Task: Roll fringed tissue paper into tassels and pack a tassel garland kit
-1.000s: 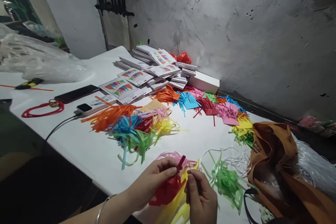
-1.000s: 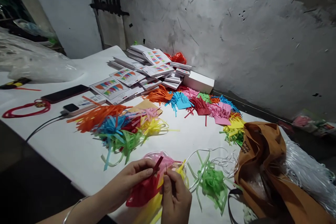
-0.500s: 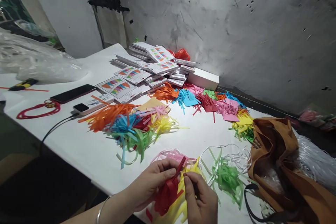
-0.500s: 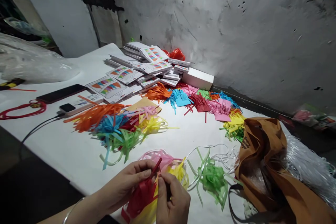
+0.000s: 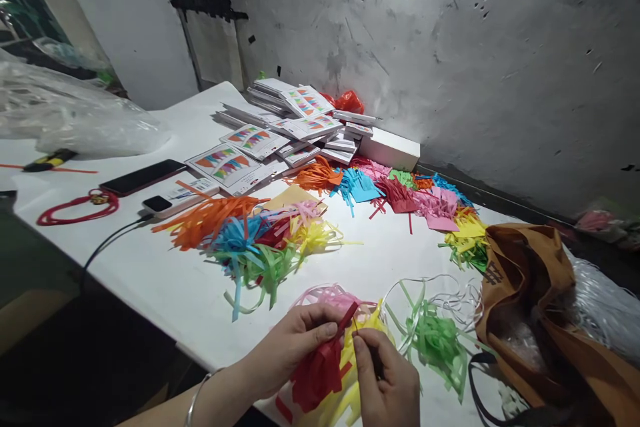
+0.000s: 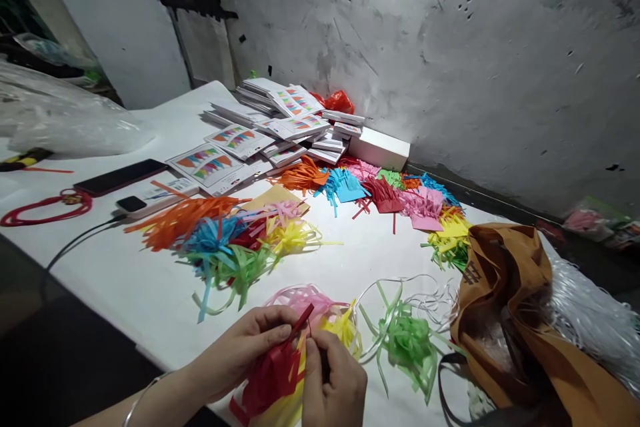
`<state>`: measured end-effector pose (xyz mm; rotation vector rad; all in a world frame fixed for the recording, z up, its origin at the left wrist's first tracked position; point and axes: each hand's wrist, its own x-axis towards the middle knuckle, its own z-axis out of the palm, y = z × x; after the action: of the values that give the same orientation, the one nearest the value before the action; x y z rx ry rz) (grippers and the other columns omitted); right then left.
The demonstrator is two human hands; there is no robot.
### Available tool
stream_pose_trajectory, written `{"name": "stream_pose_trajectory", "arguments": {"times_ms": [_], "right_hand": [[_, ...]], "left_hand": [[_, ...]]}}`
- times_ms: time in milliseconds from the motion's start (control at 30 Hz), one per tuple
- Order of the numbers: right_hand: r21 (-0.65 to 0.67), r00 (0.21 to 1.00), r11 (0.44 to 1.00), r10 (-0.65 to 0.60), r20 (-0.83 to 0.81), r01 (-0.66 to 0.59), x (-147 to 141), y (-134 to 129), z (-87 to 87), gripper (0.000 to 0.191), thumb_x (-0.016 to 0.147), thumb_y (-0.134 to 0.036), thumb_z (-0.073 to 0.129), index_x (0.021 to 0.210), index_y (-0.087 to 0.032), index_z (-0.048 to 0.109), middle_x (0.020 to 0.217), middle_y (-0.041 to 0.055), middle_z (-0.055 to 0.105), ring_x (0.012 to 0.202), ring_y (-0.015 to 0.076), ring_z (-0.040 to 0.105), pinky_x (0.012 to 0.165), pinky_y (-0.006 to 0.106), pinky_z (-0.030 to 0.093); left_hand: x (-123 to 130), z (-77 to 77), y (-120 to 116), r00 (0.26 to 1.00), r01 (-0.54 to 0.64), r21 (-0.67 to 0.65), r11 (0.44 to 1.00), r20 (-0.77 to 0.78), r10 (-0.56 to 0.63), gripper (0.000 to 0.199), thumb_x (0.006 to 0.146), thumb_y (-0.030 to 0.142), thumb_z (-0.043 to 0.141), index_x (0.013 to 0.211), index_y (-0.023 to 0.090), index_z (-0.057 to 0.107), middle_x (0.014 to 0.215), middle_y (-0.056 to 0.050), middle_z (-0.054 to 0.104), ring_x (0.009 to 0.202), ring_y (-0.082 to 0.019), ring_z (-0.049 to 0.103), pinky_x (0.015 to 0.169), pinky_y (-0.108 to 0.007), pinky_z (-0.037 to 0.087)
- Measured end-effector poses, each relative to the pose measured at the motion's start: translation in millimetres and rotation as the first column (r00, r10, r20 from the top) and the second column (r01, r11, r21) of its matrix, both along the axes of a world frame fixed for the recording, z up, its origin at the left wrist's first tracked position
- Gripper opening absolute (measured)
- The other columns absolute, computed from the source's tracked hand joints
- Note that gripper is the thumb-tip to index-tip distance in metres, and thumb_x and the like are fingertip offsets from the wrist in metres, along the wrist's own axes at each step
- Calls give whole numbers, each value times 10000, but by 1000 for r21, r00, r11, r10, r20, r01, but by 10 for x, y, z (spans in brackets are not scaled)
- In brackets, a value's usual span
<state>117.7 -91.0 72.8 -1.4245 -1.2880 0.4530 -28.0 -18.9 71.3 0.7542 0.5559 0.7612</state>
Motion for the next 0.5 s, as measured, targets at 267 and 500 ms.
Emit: {"name": "stream_pose_trajectory", "arguments": {"times_ms": [267,500], "right_hand": [[-217,985,975,4,-175,-43,52,-10,-61,312,882,-505,620,993,-230,717,593,-24,628,447,114,553,455,206,438],[-277,916,934,108,-387,-227,60,37,-105,400,866,-585,624,933,-194,676,576,-36,566,435,108,508,423,212,390]], "left_hand": [[-131,63,53,906,230,695,681,-409,112,187,960,273,588,1013,191,747,926,-69,735,847,-175,645,766,-258,488],[-158,64,17,892,279,884,375,-383,241,286,954,125,472,1131,201,684,952,-100,686,890,-188,631,769,-261,508]]}}
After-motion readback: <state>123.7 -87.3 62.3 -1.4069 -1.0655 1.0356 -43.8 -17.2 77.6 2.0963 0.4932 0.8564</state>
